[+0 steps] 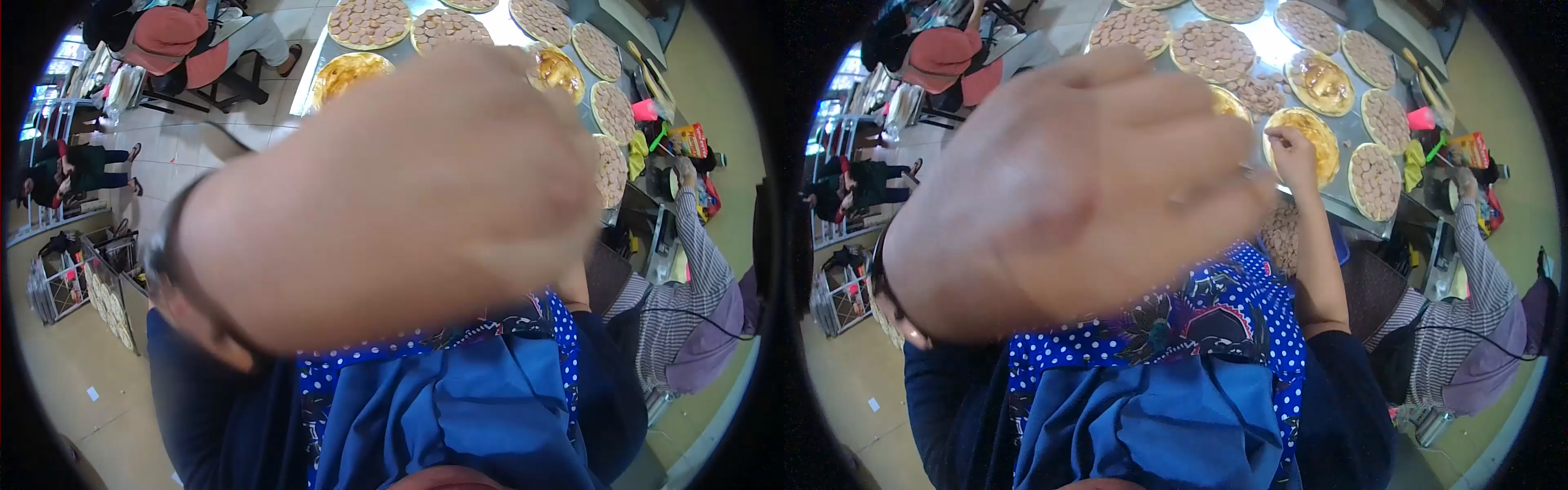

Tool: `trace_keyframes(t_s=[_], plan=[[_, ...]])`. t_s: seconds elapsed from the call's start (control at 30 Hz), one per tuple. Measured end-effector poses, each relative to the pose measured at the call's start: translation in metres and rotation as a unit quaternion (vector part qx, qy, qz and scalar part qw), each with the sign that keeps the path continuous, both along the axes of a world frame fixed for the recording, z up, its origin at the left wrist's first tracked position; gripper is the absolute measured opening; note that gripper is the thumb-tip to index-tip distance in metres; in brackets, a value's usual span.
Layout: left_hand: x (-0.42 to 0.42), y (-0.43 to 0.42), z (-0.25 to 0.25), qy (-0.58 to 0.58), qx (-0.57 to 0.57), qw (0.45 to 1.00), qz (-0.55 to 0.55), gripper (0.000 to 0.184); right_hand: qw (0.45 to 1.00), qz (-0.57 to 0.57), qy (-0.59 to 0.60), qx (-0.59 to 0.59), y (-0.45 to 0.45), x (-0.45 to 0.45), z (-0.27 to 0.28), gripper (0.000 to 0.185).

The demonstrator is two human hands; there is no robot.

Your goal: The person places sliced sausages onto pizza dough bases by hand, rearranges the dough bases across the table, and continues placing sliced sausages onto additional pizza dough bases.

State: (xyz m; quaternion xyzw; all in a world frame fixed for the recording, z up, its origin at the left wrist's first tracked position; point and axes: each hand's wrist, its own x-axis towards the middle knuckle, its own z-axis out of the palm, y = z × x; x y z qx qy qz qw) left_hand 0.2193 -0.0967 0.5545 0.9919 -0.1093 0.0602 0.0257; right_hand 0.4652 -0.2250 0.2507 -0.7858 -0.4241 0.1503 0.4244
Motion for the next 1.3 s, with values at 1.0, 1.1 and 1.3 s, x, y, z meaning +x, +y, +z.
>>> trace_keyframes(t_s=[1.0,1.1,1.3], plan=[[-0.189,0.331,-0.373,0.395,-0.173,0.778,0.457,0.042,0.978,-0.143,-0.093,-0.122,0.123,0.087,-0.121,0.017],[-0.210,0.318,-0.417,0.404,-0.251,0.749,0.461,0.040,0.972,-0.108,-0.157,-0.136,0.135,0.082,-0.106,0.018],[-0.223,0.263,-0.485,0.384,-0.498,0.594,0.502,0.042,0.973,-0.168,-0.009,-0.157,0.141,0.093,-0.102,0.021]])
